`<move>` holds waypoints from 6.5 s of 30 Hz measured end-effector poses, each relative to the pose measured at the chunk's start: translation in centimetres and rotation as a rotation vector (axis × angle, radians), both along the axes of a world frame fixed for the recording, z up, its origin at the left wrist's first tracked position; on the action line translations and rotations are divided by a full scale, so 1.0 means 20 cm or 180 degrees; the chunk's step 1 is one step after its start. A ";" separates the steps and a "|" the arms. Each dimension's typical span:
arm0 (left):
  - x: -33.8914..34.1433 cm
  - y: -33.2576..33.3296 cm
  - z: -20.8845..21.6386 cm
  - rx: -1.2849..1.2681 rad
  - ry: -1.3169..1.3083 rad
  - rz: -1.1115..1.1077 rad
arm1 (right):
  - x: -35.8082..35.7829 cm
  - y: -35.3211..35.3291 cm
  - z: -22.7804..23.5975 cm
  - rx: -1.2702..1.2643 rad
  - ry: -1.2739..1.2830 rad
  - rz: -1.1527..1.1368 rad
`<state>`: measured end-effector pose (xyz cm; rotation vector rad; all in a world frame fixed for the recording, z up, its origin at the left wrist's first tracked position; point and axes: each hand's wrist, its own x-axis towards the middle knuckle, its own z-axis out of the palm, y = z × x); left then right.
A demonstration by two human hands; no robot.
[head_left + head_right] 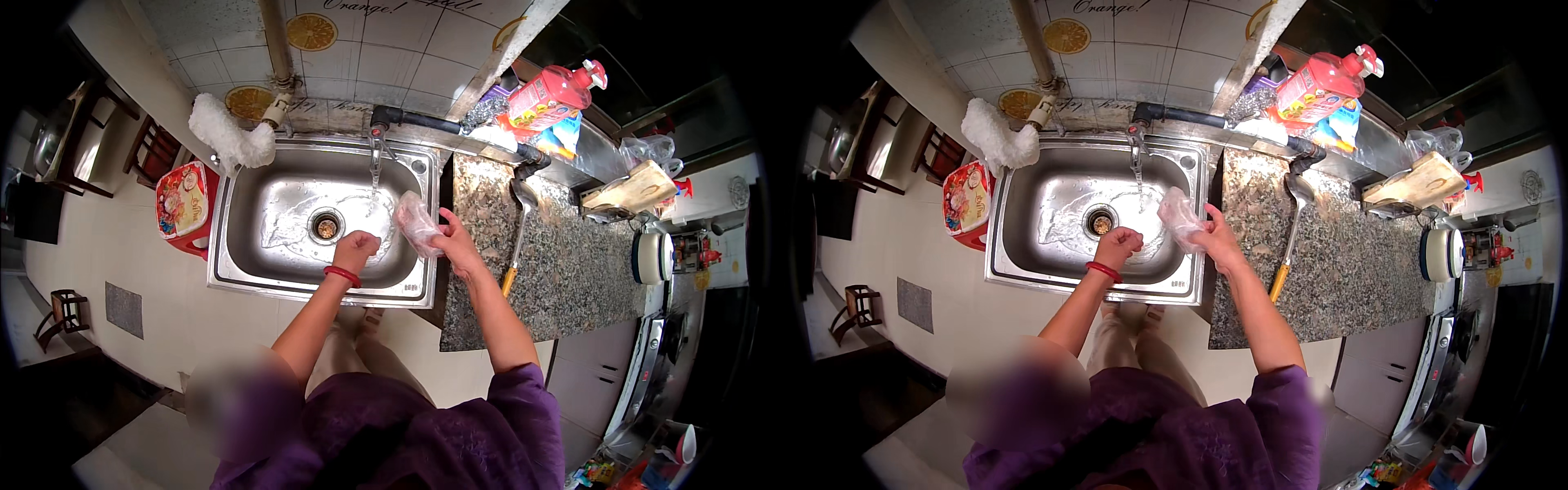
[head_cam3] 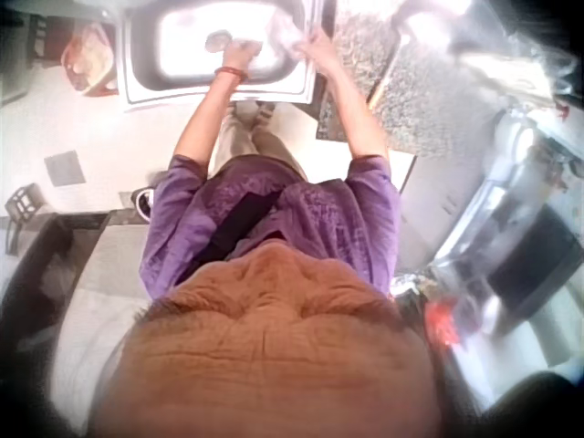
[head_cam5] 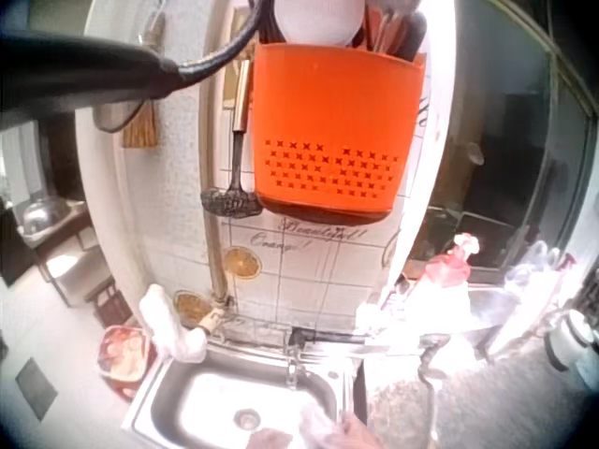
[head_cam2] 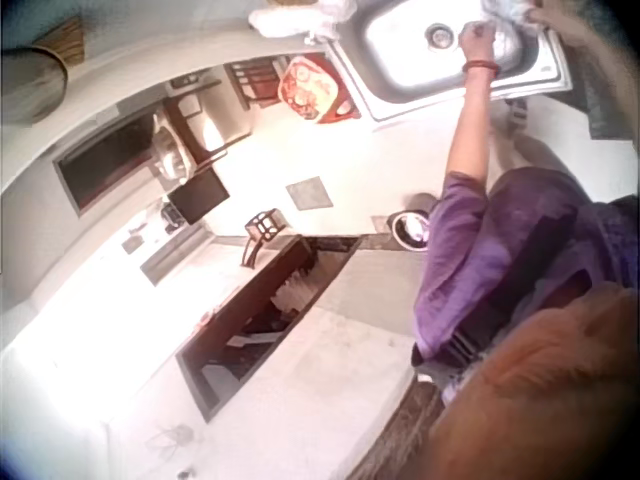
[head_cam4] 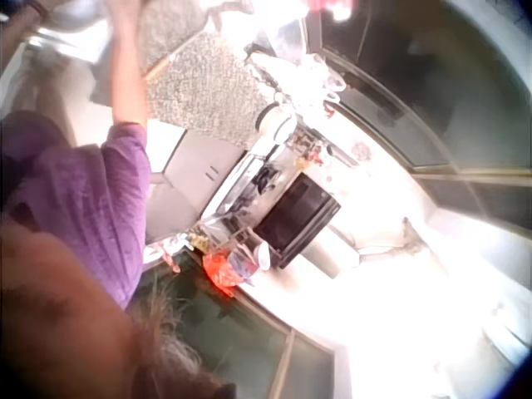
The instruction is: The person washes a strainer and a plastic bag in the kitchen sink, then dries their hands with a towel. They move a red plastic stool from the kitchen to another room, fill a cup with water from a kettle, and finally transfer a yellow crumbly substance from a large plastic bag into a bucket.
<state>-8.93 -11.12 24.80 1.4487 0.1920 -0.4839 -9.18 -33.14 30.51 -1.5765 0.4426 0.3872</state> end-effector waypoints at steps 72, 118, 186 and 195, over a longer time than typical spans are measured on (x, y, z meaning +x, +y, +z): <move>0.43 0.36 -0.53 -0.2940 0.1544 0.0513 | 0.32 0.46 0.02 -0.3754 -0.1630 0.4305; 0.59 0.40 -0.38 -0.3510 0.2564 0.1162 | 0.23 0.50 -0.67 0.2065 0.0306 -0.0451; -0.18 0.63 0.03 0.1079 -0.1073 0.1448 | 0.40 0.39 -0.18 -0.0710 -0.1209 -0.0130; -0.45 0.76 -0.05 -0.3755 0.0027 0.2088 | 0.13 0.71 -0.38 0.0405 0.0406 0.0686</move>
